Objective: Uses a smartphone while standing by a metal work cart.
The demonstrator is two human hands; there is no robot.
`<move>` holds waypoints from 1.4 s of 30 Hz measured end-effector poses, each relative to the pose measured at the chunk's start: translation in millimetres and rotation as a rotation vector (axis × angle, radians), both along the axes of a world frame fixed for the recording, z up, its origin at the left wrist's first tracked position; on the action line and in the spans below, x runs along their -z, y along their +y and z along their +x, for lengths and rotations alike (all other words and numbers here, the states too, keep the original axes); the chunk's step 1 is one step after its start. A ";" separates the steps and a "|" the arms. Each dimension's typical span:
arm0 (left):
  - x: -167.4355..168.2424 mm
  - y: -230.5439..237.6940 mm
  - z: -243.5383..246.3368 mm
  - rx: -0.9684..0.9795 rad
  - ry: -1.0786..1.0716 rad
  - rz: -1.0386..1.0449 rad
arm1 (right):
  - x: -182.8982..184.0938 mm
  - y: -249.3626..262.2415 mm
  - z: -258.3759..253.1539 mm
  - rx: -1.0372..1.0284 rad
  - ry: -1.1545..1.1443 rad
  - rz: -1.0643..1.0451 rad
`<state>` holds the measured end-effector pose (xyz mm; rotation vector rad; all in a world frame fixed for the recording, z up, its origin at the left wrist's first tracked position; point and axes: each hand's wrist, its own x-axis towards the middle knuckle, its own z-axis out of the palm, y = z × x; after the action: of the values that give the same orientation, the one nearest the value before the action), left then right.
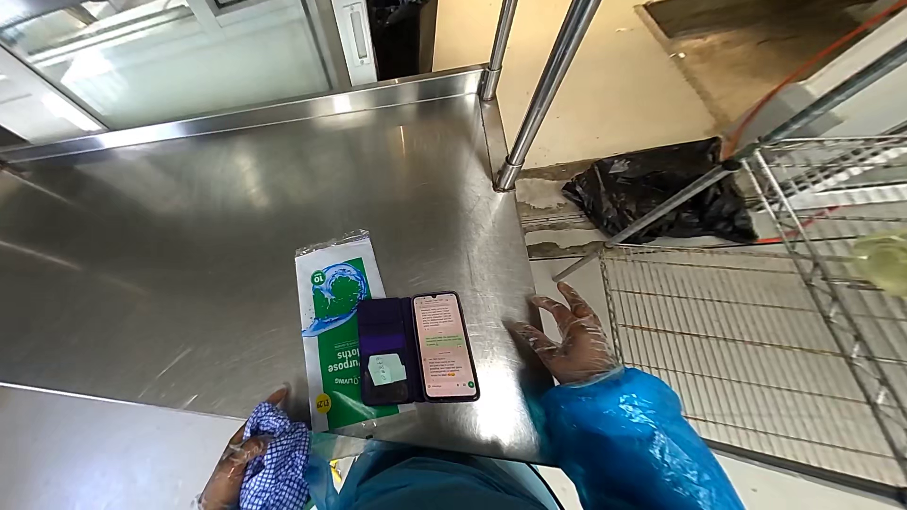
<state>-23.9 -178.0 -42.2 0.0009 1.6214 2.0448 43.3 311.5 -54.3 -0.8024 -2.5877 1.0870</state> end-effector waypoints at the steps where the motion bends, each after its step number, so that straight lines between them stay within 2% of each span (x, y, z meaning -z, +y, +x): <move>1: 0.5 -0.6 -0.3 0.004 -0.001 -0.004 | -0.3 -0.2 -0.4 0.002 -0.001 -0.001; 20: 1.0 -4.4 -6.0 0.066 -0.021 0.028 | 0.3 -0.6 -2.9 0.023 -0.015 -0.009; 42: -3.3 -0.6 -4.6 0.036 -0.029 -0.021 | -0.1 -1.4 -1.9 0.021 -0.016 -0.021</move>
<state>-28.5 -178.6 -38.9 -0.0073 1.6136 1.9914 41.4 310.0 -54.2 -0.8447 -2.5794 1.1077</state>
